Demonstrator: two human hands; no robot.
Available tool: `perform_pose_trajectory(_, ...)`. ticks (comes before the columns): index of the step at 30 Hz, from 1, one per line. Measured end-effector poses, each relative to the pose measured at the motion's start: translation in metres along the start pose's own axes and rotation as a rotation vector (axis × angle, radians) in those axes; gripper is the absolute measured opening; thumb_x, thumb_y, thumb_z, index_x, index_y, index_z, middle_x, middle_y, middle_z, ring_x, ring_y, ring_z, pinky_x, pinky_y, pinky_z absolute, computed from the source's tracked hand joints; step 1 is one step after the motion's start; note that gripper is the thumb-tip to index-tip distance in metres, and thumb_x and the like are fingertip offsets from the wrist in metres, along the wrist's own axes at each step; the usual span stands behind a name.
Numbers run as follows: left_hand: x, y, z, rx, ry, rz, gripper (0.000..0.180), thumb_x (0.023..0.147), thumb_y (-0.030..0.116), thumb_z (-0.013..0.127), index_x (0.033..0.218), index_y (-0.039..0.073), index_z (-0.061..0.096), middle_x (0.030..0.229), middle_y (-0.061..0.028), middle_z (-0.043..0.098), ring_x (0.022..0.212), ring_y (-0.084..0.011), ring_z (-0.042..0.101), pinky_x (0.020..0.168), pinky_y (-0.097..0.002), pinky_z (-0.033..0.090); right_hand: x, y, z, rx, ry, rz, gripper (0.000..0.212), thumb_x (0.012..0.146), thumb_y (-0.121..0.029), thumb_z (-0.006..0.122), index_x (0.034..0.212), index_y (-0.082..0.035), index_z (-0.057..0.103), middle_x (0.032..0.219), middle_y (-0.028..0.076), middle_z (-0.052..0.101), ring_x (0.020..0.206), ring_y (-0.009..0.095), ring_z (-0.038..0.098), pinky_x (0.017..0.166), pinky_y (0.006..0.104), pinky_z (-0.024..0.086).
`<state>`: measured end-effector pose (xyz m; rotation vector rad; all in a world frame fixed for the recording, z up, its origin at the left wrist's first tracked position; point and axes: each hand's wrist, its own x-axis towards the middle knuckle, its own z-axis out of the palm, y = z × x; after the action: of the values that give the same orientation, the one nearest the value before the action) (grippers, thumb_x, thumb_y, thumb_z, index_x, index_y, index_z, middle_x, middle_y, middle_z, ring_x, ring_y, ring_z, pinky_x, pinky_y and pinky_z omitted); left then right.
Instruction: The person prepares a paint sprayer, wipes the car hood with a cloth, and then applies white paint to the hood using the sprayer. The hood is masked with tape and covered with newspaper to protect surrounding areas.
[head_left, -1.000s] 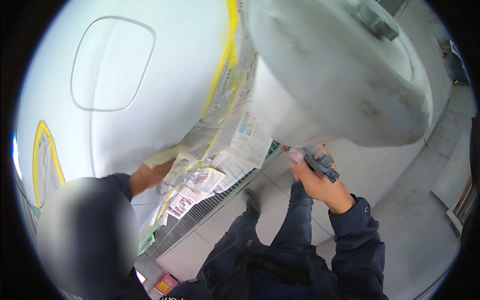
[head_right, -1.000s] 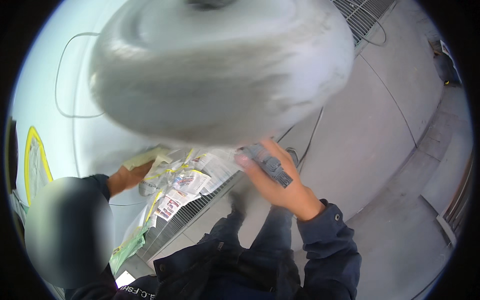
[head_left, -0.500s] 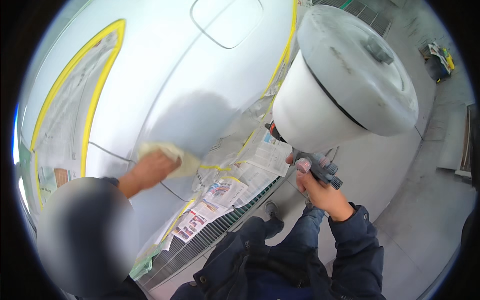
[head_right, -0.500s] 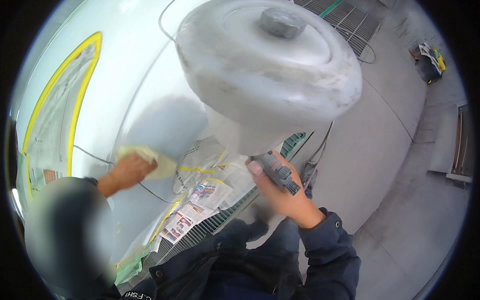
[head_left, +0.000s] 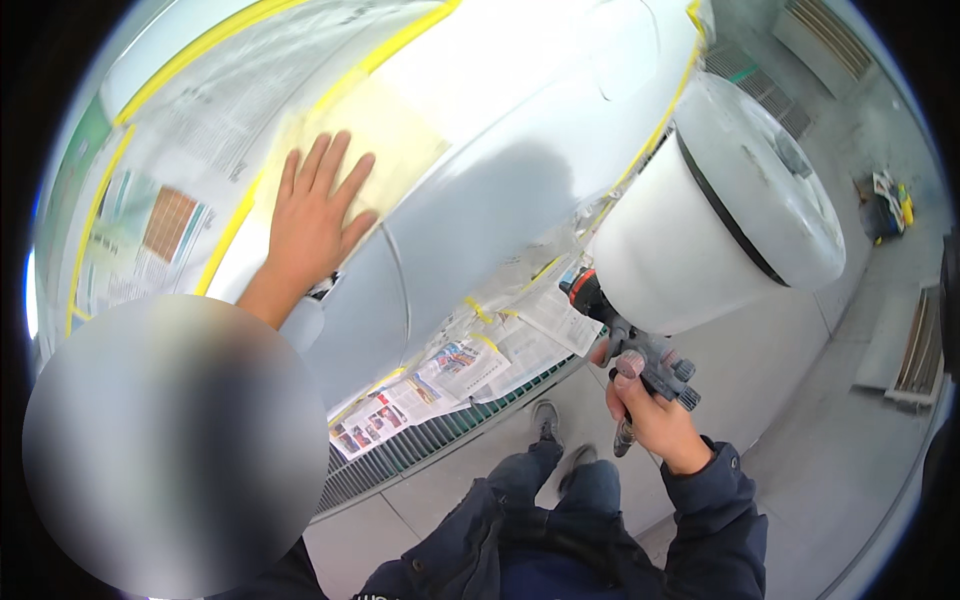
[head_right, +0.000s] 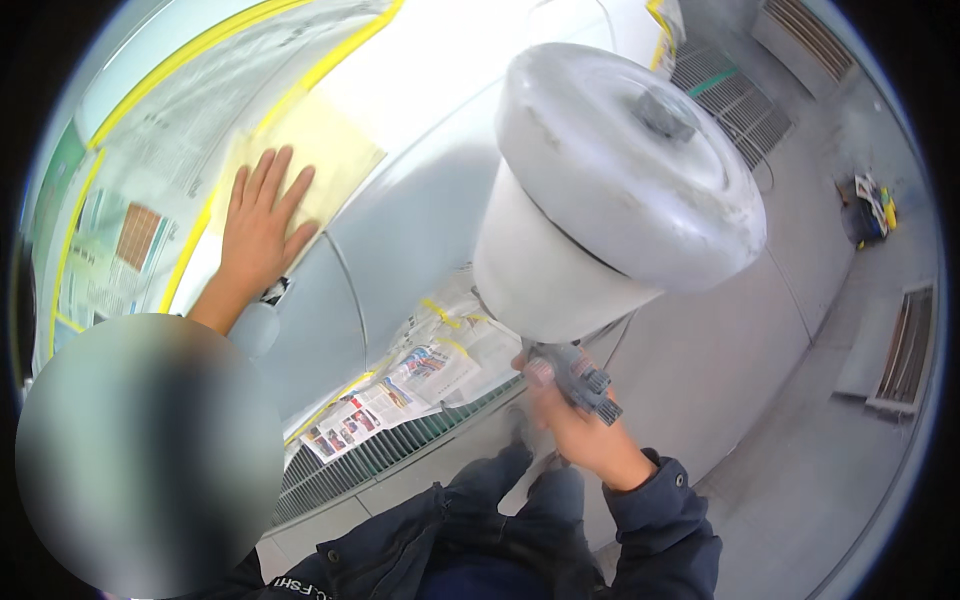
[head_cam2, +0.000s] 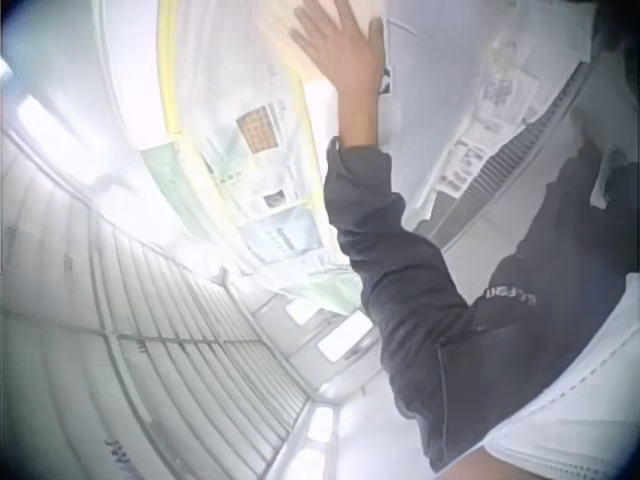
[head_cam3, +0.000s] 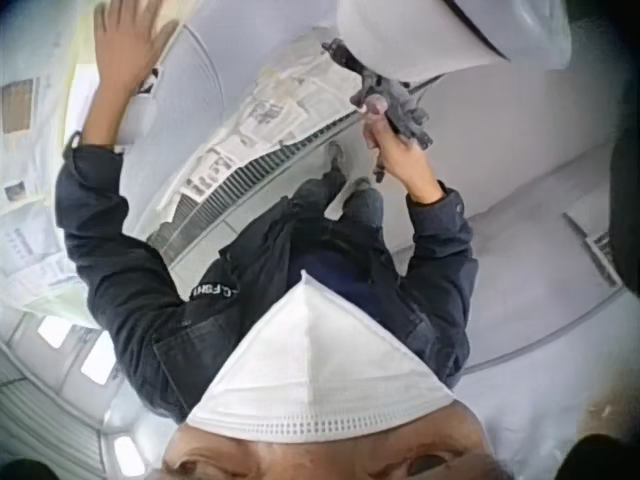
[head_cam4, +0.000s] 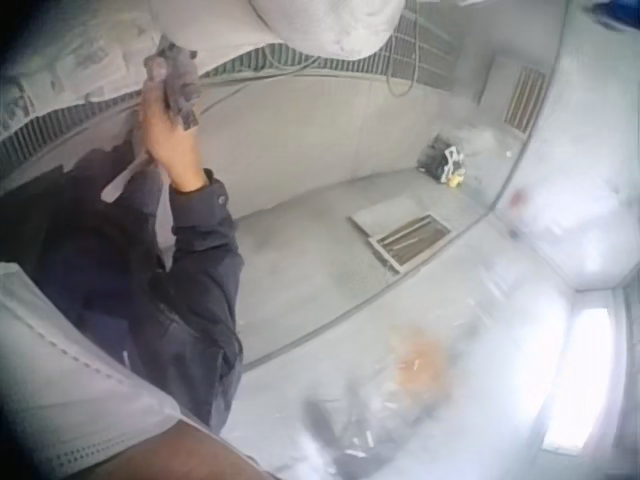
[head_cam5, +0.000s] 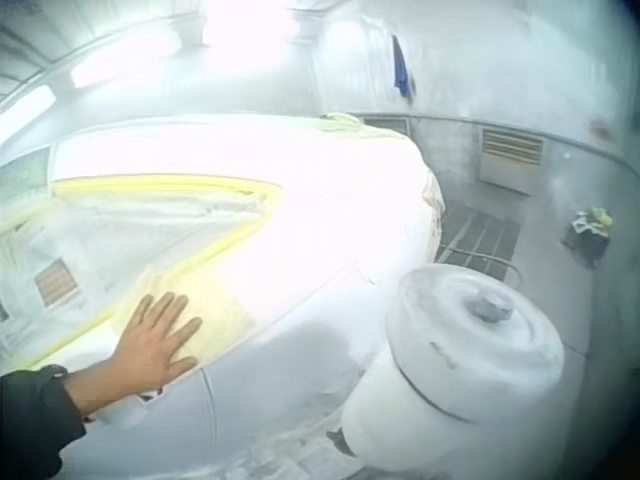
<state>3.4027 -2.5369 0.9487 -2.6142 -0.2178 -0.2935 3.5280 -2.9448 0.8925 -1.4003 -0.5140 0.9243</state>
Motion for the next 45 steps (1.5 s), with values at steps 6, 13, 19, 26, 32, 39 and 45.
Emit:
perform_pose_trajectory(6, 0.009, 0.002, 0.021, -0.197, 0.172, -0.074, 0.055, 0.089, 0.025, 0.07, 0.137, 0.006, 0.054, 0.16, -0.0172, 0.036, 0.149, -0.0338, 0.032, 0.122, -0.0494, 0.025, -0.009, -0.014, 0.034, -0.112, -0.122, -0.009, 0.038, 0.105, -0.028, 0.053, 0.126, 0.003, 0.051, 0.099, 0.008, 0.062, 0.064, 0.01, 0.051, 0.062, 0.0267, 0.044)
perform_pose_trajectory(13, -0.025, 0.01, 0.016, -0.175, 0.197, -0.148, 0.059, 0.093, 0.032, 0.065, 0.145, 0.008, 0.051, 0.16, -0.013, 0.037, 0.149, -0.0309, 0.032, 0.122, -0.0486, 0.024, -0.011, -0.047, 0.069, -0.132, -0.179, -0.099, 0.04, 0.108, -0.028, 0.047, 0.13, 0.003, 0.055, 0.071, 0.002, 0.058, 0.062, 0.008, 0.052, 0.059, 0.0245, 0.042)
perform_pose_trajectory(19, -0.078, -0.006, 0.008, -0.161, 0.185, -0.297, 0.063, 0.092, 0.034, 0.066, 0.147, 0.01, 0.049, 0.161, -0.0126, 0.036, 0.15, -0.0304, 0.031, 0.123, -0.0491, 0.022, 0.018, -0.06, 0.092, -0.218, -0.198, -0.12, 0.037, 0.106, -0.032, 0.051, 0.124, 0.001, 0.053, 0.12, 0.012, 0.059, 0.062, 0.01, 0.052, 0.056, 0.0247, 0.042)
perform_pose_trajectory(26, -0.16, -0.024, 0.005, -0.102, 0.138, -0.49, 0.063, 0.088, 0.032, 0.069, 0.144, 0.007, 0.052, 0.153, -0.0183, 0.043, 0.146, -0.0371, 0.035, 0.123, -0.0532, 0.022, 0.068, -0.069, 0.127, -0.277, -0.275, -0.236, 0.031, 0.107, -0.029, 0.048, 0.117, 0.0, 0.056, 0.066, -0.002, 0.047, 0.059, 0.006, 0.044, 0.056, 0.0237, 0.034)
perform_pose_trajectory(32, -0.239, -0.037, 0.008, -0.008, 0.151, -0.632, 0.065, 0.087, 0.035, 0.07, 0.143, 0.007, 0.053, 0.146, -0.0206, 0.049, 0.14, -0.0411, 0.04, 0.121, -0.0557, 0.024, 0.102, -0.065, 0.167, -0.242, -0.258, -0.295, 0.032, 0.108, -0.029, 0.047, 0.114, 0.001, 0.057, 0.062, -0.001, 0.046, 0.055, 0.006, 0.041, 0.055, 0.0233, 0.032)
perform_pose_trajectory(39, -0.325, -0.062, 0.004, 0.02, 0.178, -0.73, 0.064, 0.09, 0.034, 0.067, 0.144, 0.004, 0.051, 0.147, -0.0233, 0.047, 0.14, -0.0434, 0.039, 0.119, -0.057, 0.024, 0.112, -0.058, 0.239, -0.23, -0.26, -0.272, 0.032, 0.108, -0.031, 0.047, 0.113, -0.002, 0.058, 0.063, -0.001, 0.048, 0.055, 0.006, 0.045, 0.054, 0.0234, 0.035)
perform_pose_trajectory(45, -0.414, -0.089, 0.012, 0.006, 0.22, -0.759, 0.062, 0.091, 0.034, 0.066, 0.144, 0.003, 0.052, 0.147, -0.0236, 0.047, 0.14, -0.043, 0.039, 0.119, -0.0577, 0.023, 0.086, -0.037, 0.323, -0.304, -0.25, -0.249, 0.033, 0.109, -0.034, 0.047, 0.115, -0.003, 0.057, 0.062, -0.002, 0.048, 0.055, 0.006, 0.043, 0.054, 0.023, 0.034)
